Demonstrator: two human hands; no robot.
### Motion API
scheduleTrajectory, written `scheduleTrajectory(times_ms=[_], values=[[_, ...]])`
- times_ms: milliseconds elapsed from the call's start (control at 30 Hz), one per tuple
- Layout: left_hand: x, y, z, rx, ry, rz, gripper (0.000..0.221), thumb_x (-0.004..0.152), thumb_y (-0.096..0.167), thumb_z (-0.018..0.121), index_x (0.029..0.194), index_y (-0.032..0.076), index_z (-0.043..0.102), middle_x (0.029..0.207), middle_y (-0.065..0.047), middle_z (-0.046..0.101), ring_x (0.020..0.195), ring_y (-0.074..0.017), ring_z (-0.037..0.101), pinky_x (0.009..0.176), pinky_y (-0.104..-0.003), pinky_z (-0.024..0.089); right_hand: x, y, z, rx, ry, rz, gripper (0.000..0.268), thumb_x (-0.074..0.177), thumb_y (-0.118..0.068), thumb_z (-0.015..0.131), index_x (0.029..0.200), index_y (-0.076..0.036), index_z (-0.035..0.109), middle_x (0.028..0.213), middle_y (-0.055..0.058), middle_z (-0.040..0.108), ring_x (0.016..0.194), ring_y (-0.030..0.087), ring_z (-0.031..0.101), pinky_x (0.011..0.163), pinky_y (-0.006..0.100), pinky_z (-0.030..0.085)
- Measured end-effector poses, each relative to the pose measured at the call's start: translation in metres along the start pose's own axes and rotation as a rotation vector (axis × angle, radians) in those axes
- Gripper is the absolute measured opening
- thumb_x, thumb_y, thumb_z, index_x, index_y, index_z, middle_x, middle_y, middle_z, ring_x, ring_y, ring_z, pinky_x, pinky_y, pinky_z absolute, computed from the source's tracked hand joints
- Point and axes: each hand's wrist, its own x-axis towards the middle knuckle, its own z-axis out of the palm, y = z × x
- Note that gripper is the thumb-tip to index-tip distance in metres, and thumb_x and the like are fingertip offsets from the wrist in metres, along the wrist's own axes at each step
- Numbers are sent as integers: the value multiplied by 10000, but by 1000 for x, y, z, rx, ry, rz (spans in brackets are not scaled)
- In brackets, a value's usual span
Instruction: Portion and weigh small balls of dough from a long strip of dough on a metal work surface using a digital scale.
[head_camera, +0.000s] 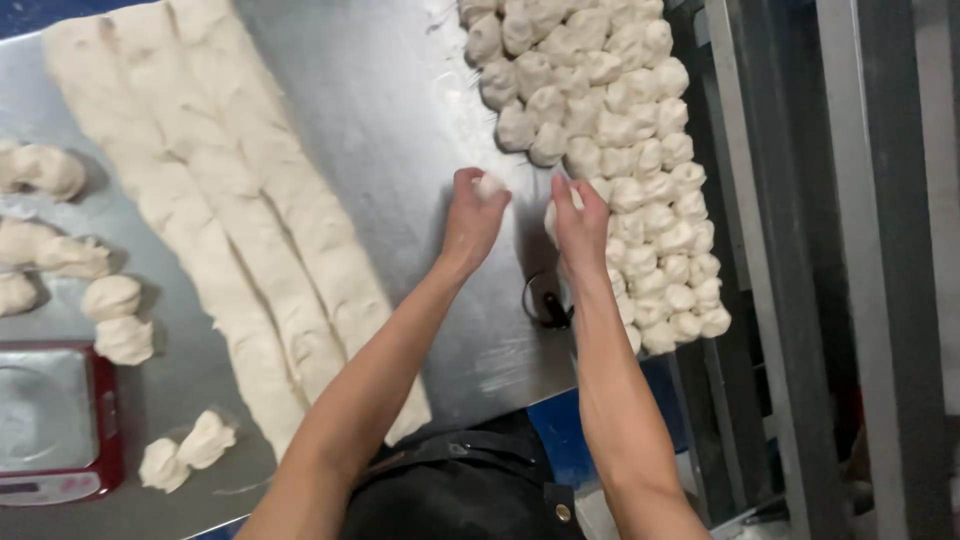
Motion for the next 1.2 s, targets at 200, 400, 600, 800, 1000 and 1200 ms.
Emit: scheduleTrajectory(times_ms=[200,400,600,800,1000,1200], values=[[40,16,53,220,145,228,359,830,38,692,1170,2,581,1117,-215,551,828,-308,620,764,-384,531,34,-3,-20,-524,-30,-400,543,840,-80,716,1346,45,566,1190,166,667,1065,212,643,872,310,514],[74,20,66,207,366,262,234,847,-1,686,1073,38,639,1035,-163,594,874,-289,630,755,-387,528,33,-17,-1,-254,39,-233,535,896,-20,659,1402,0,484,1263,146,643,1122,202,694,875,286,589],[51,14,46,258,185,352,305,865,24,660,1166,24,607,1115,-184,585,953,-320,621,785,-389,532,37,-9,8,-745,187,-613,444,891,-26,733,1309,15,589,1239,206,600,1139,352,611,976,408,523],[-56,37,-61,268,142,256,536,909,133,658,1402,-7,502,1265,-212,562,1058,-348,608,864,-404,524,50,14,-19,-869,38,-550,444,939,-136,682,1357,-8,600,1318,240,597,1254,407,563,1082,463,462],[-202,-29,-255,184,418,29,255,981,123,569,1203,37,663,1181,-128,659,1009,-258,688,803,-366,581,-96,-31,68,-933,-133,-588,428,1005,-142,663,1390,40,622,1353,271,637,1172,395,608,1004,452,485],[-315,-112,-391,671,862,92,253,958,44,612,1202,8,669,1208,-189,631,1131,-389,586,979,-453,464,-254,44,244,-664,-727,-370,275,957,-177,672,1199,-57,726,1101,121,777,946,207,754,808,344,602]])
